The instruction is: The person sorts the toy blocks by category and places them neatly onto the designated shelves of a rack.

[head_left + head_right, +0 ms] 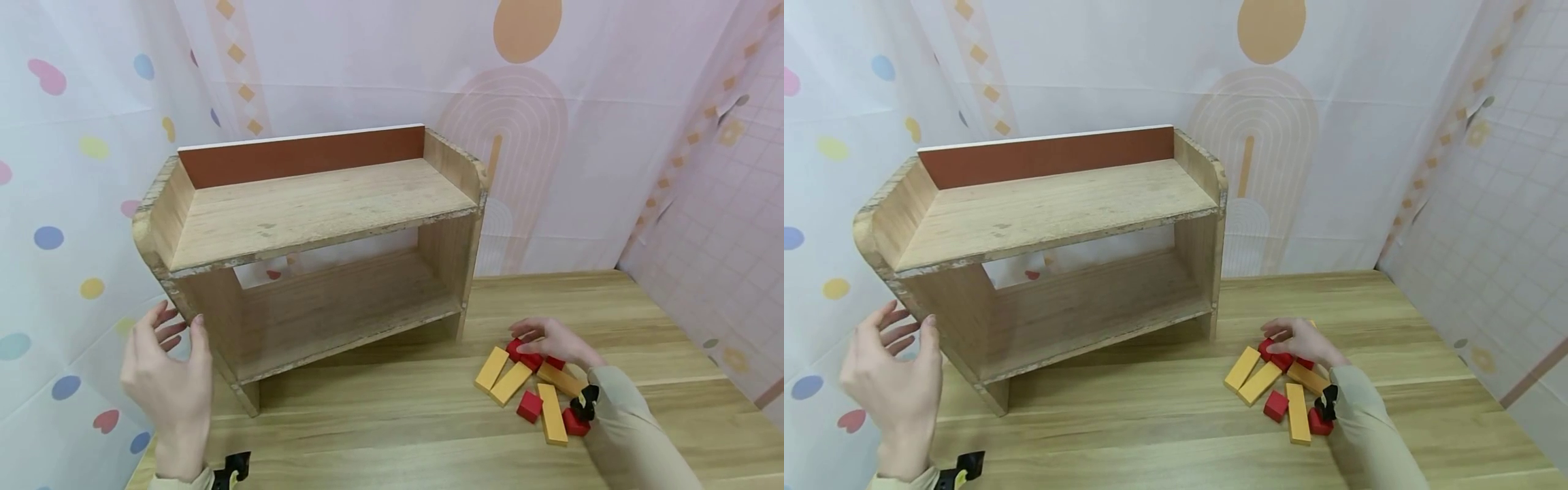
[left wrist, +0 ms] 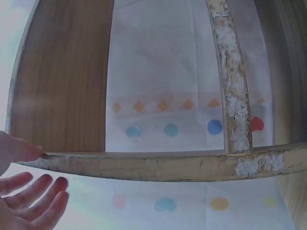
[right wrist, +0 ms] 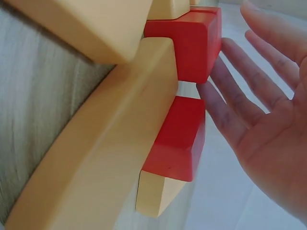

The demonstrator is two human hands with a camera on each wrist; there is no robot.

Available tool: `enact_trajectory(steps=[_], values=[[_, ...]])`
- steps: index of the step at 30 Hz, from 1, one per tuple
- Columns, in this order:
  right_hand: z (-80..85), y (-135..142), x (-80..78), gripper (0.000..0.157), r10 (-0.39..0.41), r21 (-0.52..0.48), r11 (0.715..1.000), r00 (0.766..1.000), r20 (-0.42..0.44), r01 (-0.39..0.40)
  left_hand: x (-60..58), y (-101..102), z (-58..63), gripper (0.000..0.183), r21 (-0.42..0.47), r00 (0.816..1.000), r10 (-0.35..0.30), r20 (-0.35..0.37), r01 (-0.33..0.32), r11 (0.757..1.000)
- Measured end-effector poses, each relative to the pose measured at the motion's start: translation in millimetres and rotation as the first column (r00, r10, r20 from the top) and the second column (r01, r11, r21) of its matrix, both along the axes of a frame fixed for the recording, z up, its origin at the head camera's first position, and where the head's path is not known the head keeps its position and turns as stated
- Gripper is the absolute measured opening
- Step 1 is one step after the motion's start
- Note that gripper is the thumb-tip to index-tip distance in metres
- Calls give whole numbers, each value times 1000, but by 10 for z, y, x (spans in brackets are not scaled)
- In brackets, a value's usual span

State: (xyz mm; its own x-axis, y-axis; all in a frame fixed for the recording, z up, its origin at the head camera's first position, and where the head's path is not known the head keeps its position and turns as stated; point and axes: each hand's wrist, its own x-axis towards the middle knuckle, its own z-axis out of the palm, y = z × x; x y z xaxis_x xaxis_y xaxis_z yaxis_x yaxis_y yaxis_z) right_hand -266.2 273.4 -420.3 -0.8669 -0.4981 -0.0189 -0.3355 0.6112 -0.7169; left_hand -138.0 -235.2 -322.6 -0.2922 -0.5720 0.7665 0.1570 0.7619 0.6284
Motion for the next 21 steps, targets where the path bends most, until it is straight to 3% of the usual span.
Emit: enact_trajectory(steps=[9,21], values=[[-22,-20,-42,42,12,6,1000,999,51,-13,-16,-71,-15,36,-6,994,-96,59,96,995],[-71,30,-92,38,-10,30,1000,996,94,7,-51,-99,-40,35,1,992,-113,48,113,994]])
